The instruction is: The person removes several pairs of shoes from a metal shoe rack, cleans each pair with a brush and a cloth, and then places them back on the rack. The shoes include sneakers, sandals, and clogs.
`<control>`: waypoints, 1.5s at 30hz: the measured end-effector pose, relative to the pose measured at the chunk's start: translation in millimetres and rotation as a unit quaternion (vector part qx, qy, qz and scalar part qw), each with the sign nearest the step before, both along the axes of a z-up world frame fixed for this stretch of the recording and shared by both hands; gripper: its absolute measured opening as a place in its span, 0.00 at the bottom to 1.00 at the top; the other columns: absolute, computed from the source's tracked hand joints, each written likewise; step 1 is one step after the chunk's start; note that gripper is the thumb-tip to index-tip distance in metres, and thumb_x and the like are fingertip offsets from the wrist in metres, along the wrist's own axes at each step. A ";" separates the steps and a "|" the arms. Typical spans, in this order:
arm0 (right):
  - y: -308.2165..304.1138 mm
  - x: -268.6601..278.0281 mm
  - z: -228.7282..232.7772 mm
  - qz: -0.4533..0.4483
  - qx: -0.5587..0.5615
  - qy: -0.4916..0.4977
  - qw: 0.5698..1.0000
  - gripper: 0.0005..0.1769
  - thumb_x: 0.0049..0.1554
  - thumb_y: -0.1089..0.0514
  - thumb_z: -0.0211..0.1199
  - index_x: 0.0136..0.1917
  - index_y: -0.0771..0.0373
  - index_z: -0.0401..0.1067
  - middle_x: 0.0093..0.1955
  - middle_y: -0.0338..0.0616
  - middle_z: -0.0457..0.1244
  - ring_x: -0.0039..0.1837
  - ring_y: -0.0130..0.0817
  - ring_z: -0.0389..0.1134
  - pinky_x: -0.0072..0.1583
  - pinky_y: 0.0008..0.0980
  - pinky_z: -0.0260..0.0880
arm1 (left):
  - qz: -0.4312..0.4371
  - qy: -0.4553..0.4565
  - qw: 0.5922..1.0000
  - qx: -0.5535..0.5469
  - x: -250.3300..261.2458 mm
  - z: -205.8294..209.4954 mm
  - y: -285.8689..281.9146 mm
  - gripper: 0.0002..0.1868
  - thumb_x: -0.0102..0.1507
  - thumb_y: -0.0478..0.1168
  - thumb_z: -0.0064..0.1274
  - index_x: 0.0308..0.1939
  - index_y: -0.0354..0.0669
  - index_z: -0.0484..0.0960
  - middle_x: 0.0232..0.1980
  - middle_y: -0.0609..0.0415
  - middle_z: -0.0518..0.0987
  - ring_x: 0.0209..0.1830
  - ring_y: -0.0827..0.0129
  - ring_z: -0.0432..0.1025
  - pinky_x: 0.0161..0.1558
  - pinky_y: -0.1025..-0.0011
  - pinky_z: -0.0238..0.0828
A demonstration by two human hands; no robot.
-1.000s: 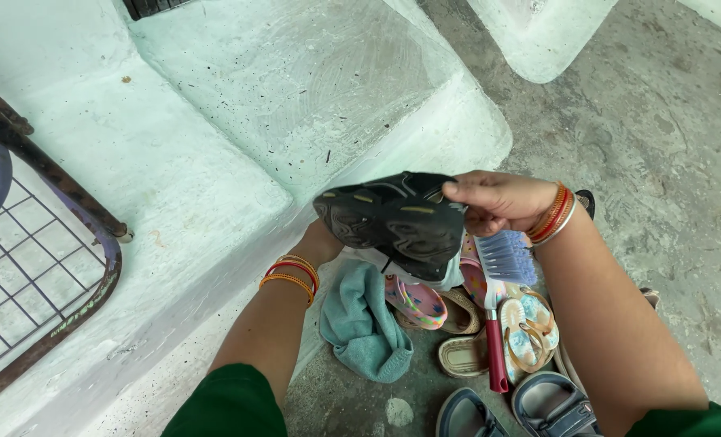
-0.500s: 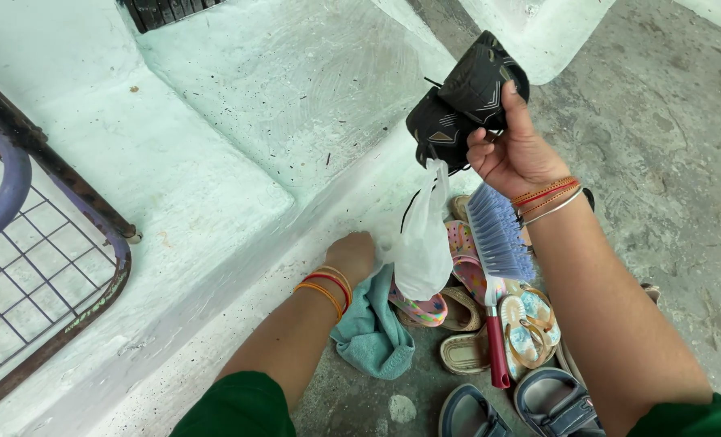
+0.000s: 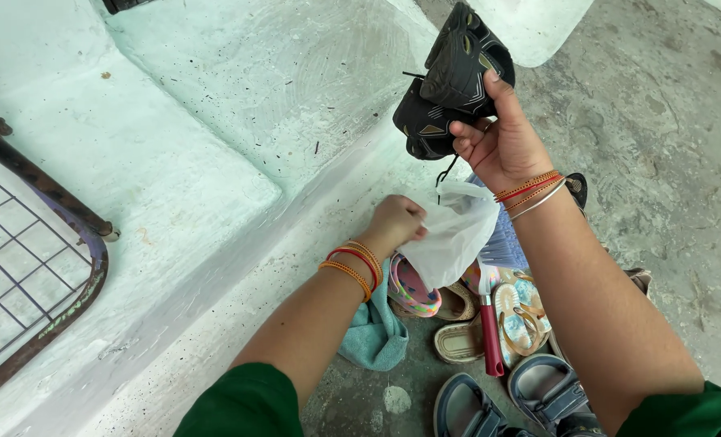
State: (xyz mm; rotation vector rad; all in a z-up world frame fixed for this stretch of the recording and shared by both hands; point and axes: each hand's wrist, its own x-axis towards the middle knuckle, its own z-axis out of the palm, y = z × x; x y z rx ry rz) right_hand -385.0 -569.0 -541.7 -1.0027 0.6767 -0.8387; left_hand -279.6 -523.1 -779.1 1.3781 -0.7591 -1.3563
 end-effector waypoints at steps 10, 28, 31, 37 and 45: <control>18.1 -17.4 13.5 0.030 -0.137 0.096 0.985 0.19 0.59 0.47 0.64 0.53 0.64 0.75 0.46 0.43 0.71 0.40 0.29 0.73 0.41 0.26 0.71 | 0.158 -0.281 0.920 -0.223 99.5 59.7 17.9 0.28 0.63 0.31 0.50 0.70 0.37 0.71 0.61 0.41 0.78 0.57 0.60 0.77 0.52 0.70 0.76; 199.4 29.0 -126.3 0.248 -0.440 0.480 0.718 0.29 0.46 0.36 0.72 0.46 0.63 0.80 0.41 0.57 0.66 0.44 0.50 0.73 0.48 0.42 0.72 | 0.127 0.068 0.944 0.297 127.1 14.1 188.1 0.25 0.70 0.49 0.33 0.65 0.38 0.70 0.58 0.32 0.79 0.56 0.42 0.78 0.59 0.45 0.76; 220.1 24.1 -149.4 0.329 -0.442 0.522 0.651 0.32 0.52 0.37 0.70 0.57 0.63 0.74 0.54 0.62 0.62 0.50 0.55 0.71 0.54 0.46 0.72 | 0.106 0.099 0.930 0.338 117.9 17.2 205.0 0.43 0.70 0.69 0.19 0.70 0.38 0.68 0.66 0.37 0.74 0.63 0.45 0.72 0.63 0.45 0.64; 229.0 5.9 -187.1 0.385 -0.481 0.428 0.661 0.36 0.54 0.51 0.67 0.72 0.58 0.58 0.62 0.67 0.57 0.53 0.61 0.69 0.54 0.49 0.72 | 0.080 -0.049 0.946 0.312 129.5 3.6 209.0 0.47 0.70 0.64 0.45 0.75 0.25 0.53 0.76 0.32 0.60 0.75 0.47 0.60 0.69 0.48 0.61; 208.2 2.7 -134.3 0.299 -0.461 0.411 0.727 0.28 0.58 0.54 0.64 0.69 0.55 0.61 0.48 0.53 0.65 0.43 0.47 0.71 0.49 0.46 0.71 | -0.049 -0.366 0.847 0.381 112.5 27.0 192.1 0.36 0.66 0.56 0.54 0.65 0.27 0.72 0.67 0.31 0.75 0.66 0.41 0.71 0.65 0.53 0.69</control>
